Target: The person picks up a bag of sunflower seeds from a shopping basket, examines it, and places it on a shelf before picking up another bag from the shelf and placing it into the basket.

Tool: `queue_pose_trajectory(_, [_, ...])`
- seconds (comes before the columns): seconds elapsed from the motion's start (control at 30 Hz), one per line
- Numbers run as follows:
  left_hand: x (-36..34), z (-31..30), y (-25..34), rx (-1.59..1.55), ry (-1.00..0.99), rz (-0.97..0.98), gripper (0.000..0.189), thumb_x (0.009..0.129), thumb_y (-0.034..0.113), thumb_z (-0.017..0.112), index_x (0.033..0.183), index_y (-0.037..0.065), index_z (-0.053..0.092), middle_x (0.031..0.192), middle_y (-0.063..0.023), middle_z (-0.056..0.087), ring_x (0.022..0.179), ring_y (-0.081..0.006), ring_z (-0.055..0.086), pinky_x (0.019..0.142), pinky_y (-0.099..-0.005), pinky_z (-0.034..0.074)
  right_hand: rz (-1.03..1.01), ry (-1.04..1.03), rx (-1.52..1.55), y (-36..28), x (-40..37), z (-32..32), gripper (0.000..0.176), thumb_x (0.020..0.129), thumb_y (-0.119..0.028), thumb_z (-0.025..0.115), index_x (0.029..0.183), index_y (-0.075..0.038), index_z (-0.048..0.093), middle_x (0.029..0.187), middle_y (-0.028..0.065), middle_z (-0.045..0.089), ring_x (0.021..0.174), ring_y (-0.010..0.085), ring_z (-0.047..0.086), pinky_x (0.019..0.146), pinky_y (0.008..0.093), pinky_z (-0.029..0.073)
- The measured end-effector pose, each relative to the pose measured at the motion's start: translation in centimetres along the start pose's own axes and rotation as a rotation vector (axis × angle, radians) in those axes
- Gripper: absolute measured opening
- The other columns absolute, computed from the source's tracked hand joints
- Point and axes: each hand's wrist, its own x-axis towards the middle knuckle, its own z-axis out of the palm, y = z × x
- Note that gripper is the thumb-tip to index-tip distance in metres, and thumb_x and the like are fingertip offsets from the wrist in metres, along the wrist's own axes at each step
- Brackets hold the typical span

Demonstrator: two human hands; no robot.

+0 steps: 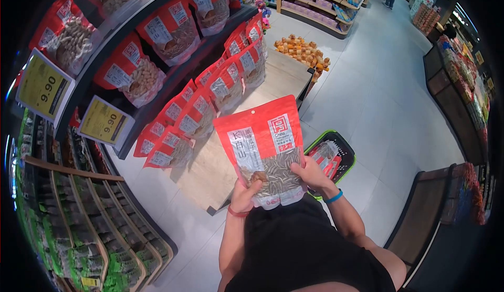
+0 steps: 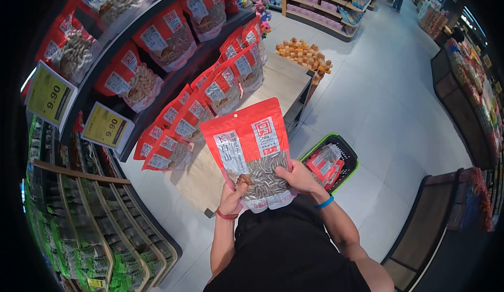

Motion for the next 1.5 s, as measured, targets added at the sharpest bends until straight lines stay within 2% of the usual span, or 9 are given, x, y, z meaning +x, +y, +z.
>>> queue_pose_trajectory(0.07, [-0.3, -0.7, 0.4, 0.141, -0.039, 0.046, 0.048, 0.087, 0.029, 0.069, 0.121, 0.000, 0.050, 0.106, -0.0038, 0.059, 0.099, -0.0131, 0.054, 0.088, -0.0297, 0.042, 0.010, -0.078, -0.029, 0.5, 0.2, 0.4, 0.035, 0.095, -0.028, 0.057, 0.110, 0.003, 0.061, 0.102, 0.0053, 0.066, 0.092, 0.0106, 0.059, 0.081, 0.0296, 0.049])
queue_pose_trajectory(0.23, [-1.9, -1.2, 0.9, 0.155, 0.050, 0.118, 0.039, 0.087, 0.027, 0.069, 0.112, 0.000, 0.056, 0.101, -0.0036, 0.060, 0.095, -0.0129, 0.055, 0.087, -0.0303, 0.042, 0.048, -0.154, -0.062, 2.5, 1.9, 0.8, 0.038, 0.097, -0.030, 0.055, 0.111, 0.004, 0.061, 0.100, 0.0045, 0.065, 0.090, 0.0091, 0.057, 0.079, 0.0289, 0.049])
queue_pose_trajectory(0.3, [-2.3, -0.9, 1.2, 0.178, 0.122, 0.174, 0.022, 0.088, 0.014, 0.065, 0.103, 0.000, 0.059, 0.097, -0.0053, 0.062, 0.092, -0.0142, 0.057, 0.084, -0.0301, 0.043, 0.075, -0.192, -0.043, 2.5, 2.5, 1.2, 0.039, 0.096, -0.031, 0.055, 0.113, 0.004, 0.060, 0.100, 0.0049, 0.065, 0.090, 0.0091, 0.057, 0.079, 0.0291, 0.049])
queue_pose_trajectory(0.43, [-3.5, -1.2, 1.3, 0.154, 0.252, 0.174, 0.031, 0.087, 0.026, 0.070, 0.101, 0.000, 0.060, 0.097, -0.0049, 0.062, 0.092, -0.0139, 0.056, 0.084, -0.0303, 0.043, 0.130, -0.297, -0.222, 2.2, 4.0, 1.8, 0.040, 0.093, -0.028, 0.060, 0.117, 0.004, 0.057, 0.103, 0.0057, 0.065, 0.092, 0.0097, 0.056, 0.081, 0.0295, 0.048])
queue_pose_trajectory(0.5, [-4.5, -2.1, 0.4, 0.097, 0.300, 0.191, 0.021, 0.087, 0.007, 0.066, 0.105, 0.000, 0.059, 0.099, -0.0053, 0.063, 0.093, -0.0133, 0.058, 0.086, -0.0291, 0.044, 0.105, -0.410, -0.197, 3.0, 4.8, 2.5, 0.040, 0.091, -0.025, 0.063, 0.118, 0.003, 0.056, 0.105, 0.0058, 0.064, 0.093, 0.0100, 0.057, 0.082, 0.0296, 0.048])
queue_pose_trajectory(0.7, [-7.8, -2.2, 0.8, 0.028, 0.606, 0.295, 0.030, 0.088, 0.007, 0.065, 0.115, -0.001, 0.055, 0.103, -0.0046, 0.063, 0.097, -0.0119, 0.058, 0.088, -0.0285, 0.045, 0.202, -0.538, -0.216, 3.2, 6.9, 7.0, 0.032, 0.081, -0.011, 0.074, 0.108, 0.003, 0.063, 0.098, 0.0046, 0.067, 0.086, 0.0103, 0.060, 0.078, 0.0287, 0.050])
queue_pose_trajectory(1.03, [-9.3, 0.0, 1.4, 0.224, 0.796, 0.309, 0.058, 0.077, 0.007, 0.077, 0.127, -0.001, 0.049, 0.121, -0.0064, 0.058, 0.108, -0.0139, 0.055, 0.095, -0.0314, 0.044, 0.073, -0.892, -0.217, 1.5, 13.1, 11.1, 0.041, 0.078, -0.018, 0.078, 0.109, 0.003, 0.062, 0.099, 0.0052, 0.067, 0.087, 0.0120, 0.061, 0.078, 0.0292, 0.050])
queue_pose_trajectory(1.27, [-5.1, 2.6, 0.0, -0.114, 1.024, 0.540, 0.055, 0.079, 0.009, 0.074, 0.127, -0.002, 0.049, 0.121, -0.0063, 0.058, 0.110, -0.0140, 0.054, 0.096, -0.0319, 0.044, 0.166, -1.201, -0.204, 1.2, 18.6, 10.9, 0.045, 0.081, -0.022, 0.075, 0.114, 0.004, 0.058, 0.103, 0.0063, 0.066, 0.092, 0.0135, 0.061, 0.082, 0.0292, 0.048])
queue_pose_trajectory(1.5, [-2.9, 4.4, -1.1, -0.059, 1.159, 0.592, 0.055, 0.079, 0.010, 0.075, 0.127, -0.002, 0.050, 0.121, -0.0069, 0.058, 0.111, -0.0152, 0.055, 0.096, -0.0330, 0.044, 0.237, -1.495, -0.244, -0.1, 21.6, 10.7, 0.047, 0.081, -0.024, 0.075, 0.114, 0.004, 0.059, 0.106, 0.0067, 0.065, 0.095, 0.0135, 0.060, 0.083, 0.0301, 0.048])
